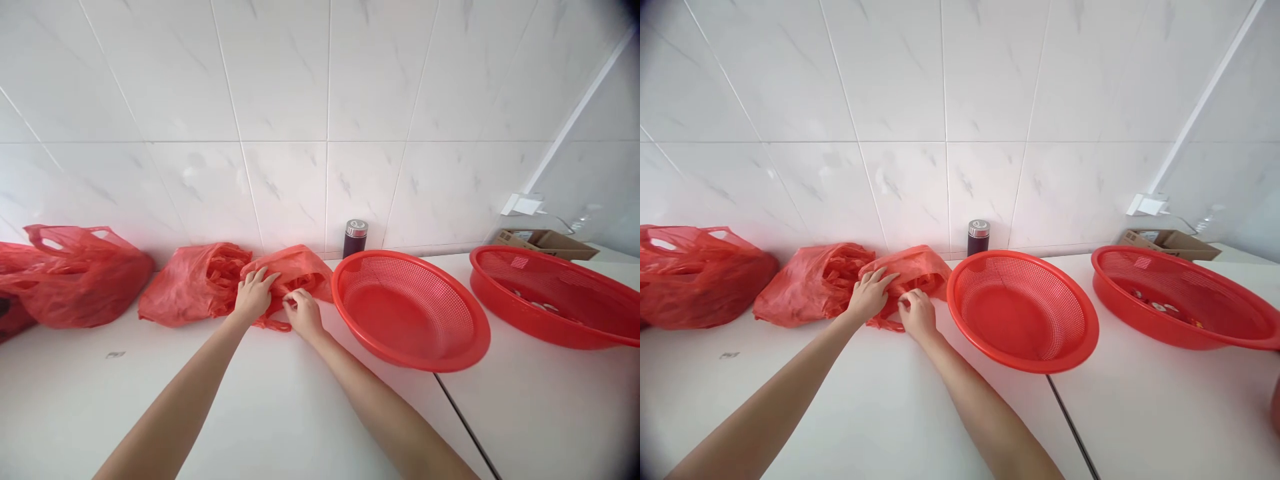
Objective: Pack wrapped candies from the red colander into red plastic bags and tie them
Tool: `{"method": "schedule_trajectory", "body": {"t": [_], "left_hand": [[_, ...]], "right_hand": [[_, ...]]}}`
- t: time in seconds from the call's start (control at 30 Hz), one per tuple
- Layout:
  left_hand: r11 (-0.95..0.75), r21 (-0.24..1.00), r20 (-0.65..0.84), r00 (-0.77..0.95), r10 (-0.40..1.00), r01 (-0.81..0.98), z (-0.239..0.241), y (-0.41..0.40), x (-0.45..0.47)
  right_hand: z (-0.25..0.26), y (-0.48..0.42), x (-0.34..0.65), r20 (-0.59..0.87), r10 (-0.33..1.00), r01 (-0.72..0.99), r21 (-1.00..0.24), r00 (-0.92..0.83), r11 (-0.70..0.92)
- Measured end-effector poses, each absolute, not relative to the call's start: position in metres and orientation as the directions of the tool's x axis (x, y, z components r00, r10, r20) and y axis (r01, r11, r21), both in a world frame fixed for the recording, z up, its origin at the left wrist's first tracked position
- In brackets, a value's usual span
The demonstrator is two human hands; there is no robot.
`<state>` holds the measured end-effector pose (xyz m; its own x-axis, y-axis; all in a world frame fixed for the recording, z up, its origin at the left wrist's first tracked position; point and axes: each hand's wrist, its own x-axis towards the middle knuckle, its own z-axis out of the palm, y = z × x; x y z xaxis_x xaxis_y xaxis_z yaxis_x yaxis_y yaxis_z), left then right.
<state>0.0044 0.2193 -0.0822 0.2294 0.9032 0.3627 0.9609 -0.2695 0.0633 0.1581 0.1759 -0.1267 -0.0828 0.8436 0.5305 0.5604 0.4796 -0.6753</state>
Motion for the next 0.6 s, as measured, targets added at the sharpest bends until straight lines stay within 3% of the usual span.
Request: {"method": "schedule_trajectory", "body": {"t": [0.13,0.27,0.37,0.43,0.47,0.53,0.6], "left_hand": [[-0.212,0.069,0.308,0.181,0.934,0.975,-0.090,0.223,0.009],[-0.122,0.127,0.311,0.078,0.947,0.984,-0.082,0.222,0.017],[-0.081,0.177,0.375,0.009,0.927,0.981,-0.057,0.200,0.026],[-0.127,0.273,0.414,0.002,0.910,0.954,-0.036,0.168,0.034],[-0.215,0.425,0.424,0.017,0.905,0.879,-0.027,0.146,0.039],[-0.414,0.724,0.287,0.304,0.908,0.552,-0.017,0.099,0.051],[-0.296,0.904,0.021,0.658,0.753,0.309,-0.018,0.054,0.062]], "right_hand": [[-0.114,0.093,0.176,0.619,0.776,0.489,-0.644,-0.117,0.588],[-0.091,0.004,0.209,0.731,0.649,0.311,-0.580,-0.210,0.753],[-0.082,-0.035,0.233,0.686,0.721,0.256,-0.683,-0.096,0.684],[-0.082,-0.046,0.245,0.590,0.806,0.223,-0.792,0.042,0.568],[-0.083,-0.048,0.249,0.527,0.844,0.199,-0.842,0.102,0.502],[-0.084,-0.049,0.255,0.422,0.887,0.139,-0.906,0.190,0.401],[-0.081,-0.049,0.259,0.343,0.911,0.059,-0.939,0.229,0.339]]}}
